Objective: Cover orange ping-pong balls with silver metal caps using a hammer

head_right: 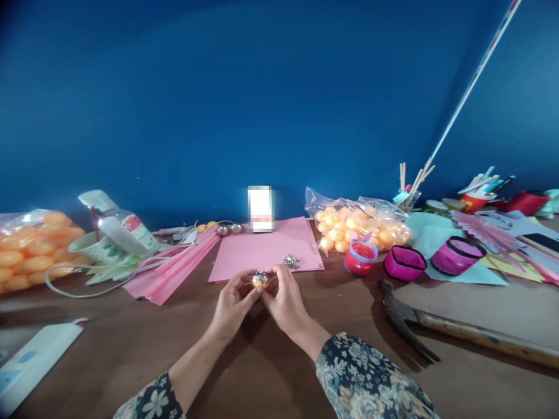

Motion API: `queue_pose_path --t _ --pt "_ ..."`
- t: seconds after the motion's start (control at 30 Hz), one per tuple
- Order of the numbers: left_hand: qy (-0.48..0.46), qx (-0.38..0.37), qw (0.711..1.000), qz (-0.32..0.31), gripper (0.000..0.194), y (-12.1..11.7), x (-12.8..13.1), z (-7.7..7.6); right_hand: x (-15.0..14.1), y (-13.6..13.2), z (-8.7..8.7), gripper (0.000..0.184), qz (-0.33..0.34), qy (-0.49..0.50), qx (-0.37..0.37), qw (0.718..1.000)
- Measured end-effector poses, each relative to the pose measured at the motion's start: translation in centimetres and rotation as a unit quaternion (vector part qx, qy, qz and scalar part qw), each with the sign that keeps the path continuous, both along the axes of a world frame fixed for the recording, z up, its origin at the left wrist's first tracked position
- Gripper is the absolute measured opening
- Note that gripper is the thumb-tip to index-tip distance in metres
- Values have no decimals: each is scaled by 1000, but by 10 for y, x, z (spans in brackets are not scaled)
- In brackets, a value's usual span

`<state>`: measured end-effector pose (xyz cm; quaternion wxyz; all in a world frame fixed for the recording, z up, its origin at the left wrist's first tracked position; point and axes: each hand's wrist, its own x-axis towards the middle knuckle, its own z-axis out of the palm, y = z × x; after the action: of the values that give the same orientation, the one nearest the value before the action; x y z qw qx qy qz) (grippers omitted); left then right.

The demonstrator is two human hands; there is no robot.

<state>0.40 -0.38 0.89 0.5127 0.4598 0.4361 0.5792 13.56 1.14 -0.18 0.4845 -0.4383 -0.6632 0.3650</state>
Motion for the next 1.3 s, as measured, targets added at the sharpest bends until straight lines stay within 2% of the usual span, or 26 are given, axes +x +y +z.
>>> queue_pose_path --t 0.13,0.27,0.37,0.53,0.67,0.77,0.87,1.0,1.07,1.17,1.23,1.3 --pt "9 -5 1000 2 34 0 -1 -1 0 -1 3 28 -4 -34 28 999" --pt "2 -15 1000 2 34 -1 -2 -1 -1 -3 12 33 27 -53 62 996" --pt "0 -18 1000 -1 34 0 -2 -2 -1 -4 15 29 20 -56 64 996" --pt "54 8 998 -11 45 3 -2 -4 0 0 8 27 2 -55 59 997" --pt "55 -2 998 -8 45 6 -4 -7 1 3 4 37 18 -83 79 993" --pt "29 -17 999 -3 46 7 -5 -6 3 -5 12 45 12 -105 118 987" --pt "24 -35 999 15 49 6 -6 -4 14 -25 28 45 -9 -136 155 979" --pt "52 -24 998 20 46 6 -6 -4 56 -56 48 42 -57 -237 215 946" --pt "52 -28 998 15 48 6 -5 -5 94 -66 55 39 -109 -307 230 917" --pt "54 -34 998 4 50 5 -5 -6 165 -74 59 34 -217 -379 249 865" --pt "59 -39 997 0 52 4 -5 -5 214 -79 58 34 -271 -447 217 824" --pt "62 -38 997 -1 52 3 -4 -4 256 -84 54 36 -265 -527 151 793"
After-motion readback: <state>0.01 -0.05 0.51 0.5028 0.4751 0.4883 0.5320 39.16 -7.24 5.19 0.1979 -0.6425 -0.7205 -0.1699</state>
